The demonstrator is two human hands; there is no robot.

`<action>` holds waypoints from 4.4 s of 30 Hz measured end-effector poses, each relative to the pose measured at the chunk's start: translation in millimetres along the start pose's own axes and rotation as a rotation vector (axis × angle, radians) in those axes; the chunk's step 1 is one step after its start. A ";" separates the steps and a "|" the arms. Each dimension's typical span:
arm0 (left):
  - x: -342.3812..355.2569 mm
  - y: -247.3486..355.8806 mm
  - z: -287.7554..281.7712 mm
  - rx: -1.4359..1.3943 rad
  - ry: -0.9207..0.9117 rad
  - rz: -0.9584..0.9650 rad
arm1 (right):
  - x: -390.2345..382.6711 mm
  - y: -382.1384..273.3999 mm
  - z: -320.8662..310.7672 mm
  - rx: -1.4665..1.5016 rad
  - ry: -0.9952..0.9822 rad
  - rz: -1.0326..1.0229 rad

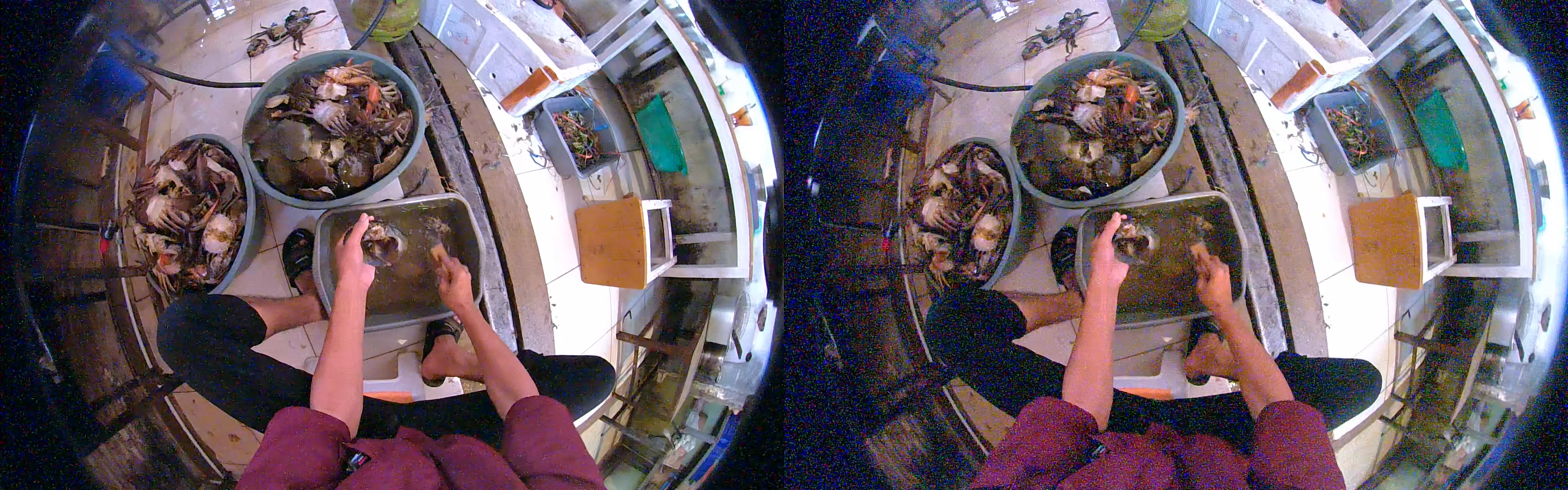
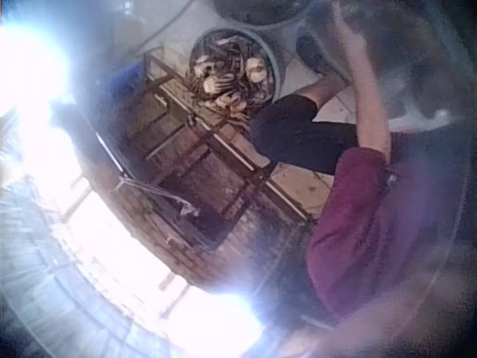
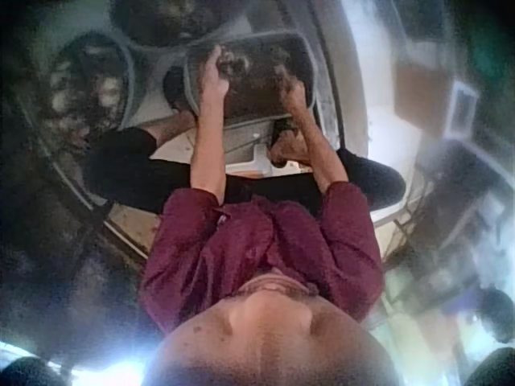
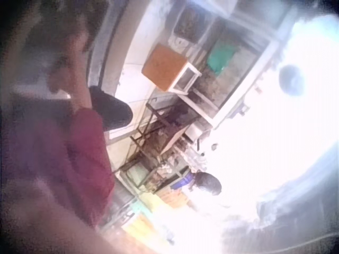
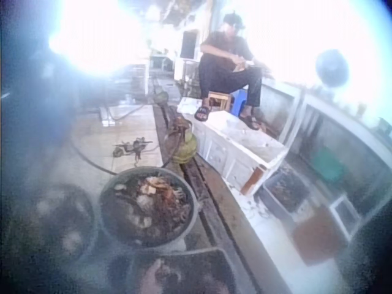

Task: The person sits on a low stool and scrubs live crabs with a sponge over a rectangular basin. They pick up crabs from a large bowl, scrub them, and place them back into the bowl or onto the floor.

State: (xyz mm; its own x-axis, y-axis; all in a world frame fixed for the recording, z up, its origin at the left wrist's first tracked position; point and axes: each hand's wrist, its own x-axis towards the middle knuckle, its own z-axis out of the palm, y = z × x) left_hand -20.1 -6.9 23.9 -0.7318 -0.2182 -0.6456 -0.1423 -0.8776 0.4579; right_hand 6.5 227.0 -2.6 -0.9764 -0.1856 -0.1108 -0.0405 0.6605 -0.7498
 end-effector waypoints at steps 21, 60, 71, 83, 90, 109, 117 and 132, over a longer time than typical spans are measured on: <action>-6.8 -17.8 3.0 -0.176 0.072 -0.092 | 21.0 -102.1 23.6 0.081 0.288 -0.291; -9.1 -16.7 20.3 -0.248 0.020 0.029 | 4.5 -102.7 25.0 0.093 0.458 -0.311; 10.6 -11.6 -12.0 -0.179 0.020 0.023 | -4.1 -41.5 25.6 0.068 0.227 -0.154; 41.3 -80.8 -125.0 -0.110 0.001 -0.255 | 1.9 96.2 63.6 0.289 0.187 0.377; 61.7 -97.2 -142.5 0.027 0.019 -0.403 | 4.7 21.9 58.3 0.732 -0.440 0.407; 58.8 -79.0 -154.2 -0.002 0.047 -0.752 | -3.6 17.0 36.8 0.583 -0.172 0.428; 20.2 -28.6 -89.4 -0.313 -0.207 -0.781 | 0.6 21.7 31.8 0.516 -0.098 0.352; 0.7 90.8 41.6 -0.239 -0.384 -0.165 | -1.7 13.3 20.1 0.537 -0.095 0.400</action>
State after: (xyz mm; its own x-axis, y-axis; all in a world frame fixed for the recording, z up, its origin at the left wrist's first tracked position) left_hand -61.3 -69.0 90.4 -0.9119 0.0660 -0.4050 -0.1529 -0.9706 0.1860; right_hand 11.9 221.5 -25.5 -0.8705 -0.0810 -0.4855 0.4551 0.2430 -0.8566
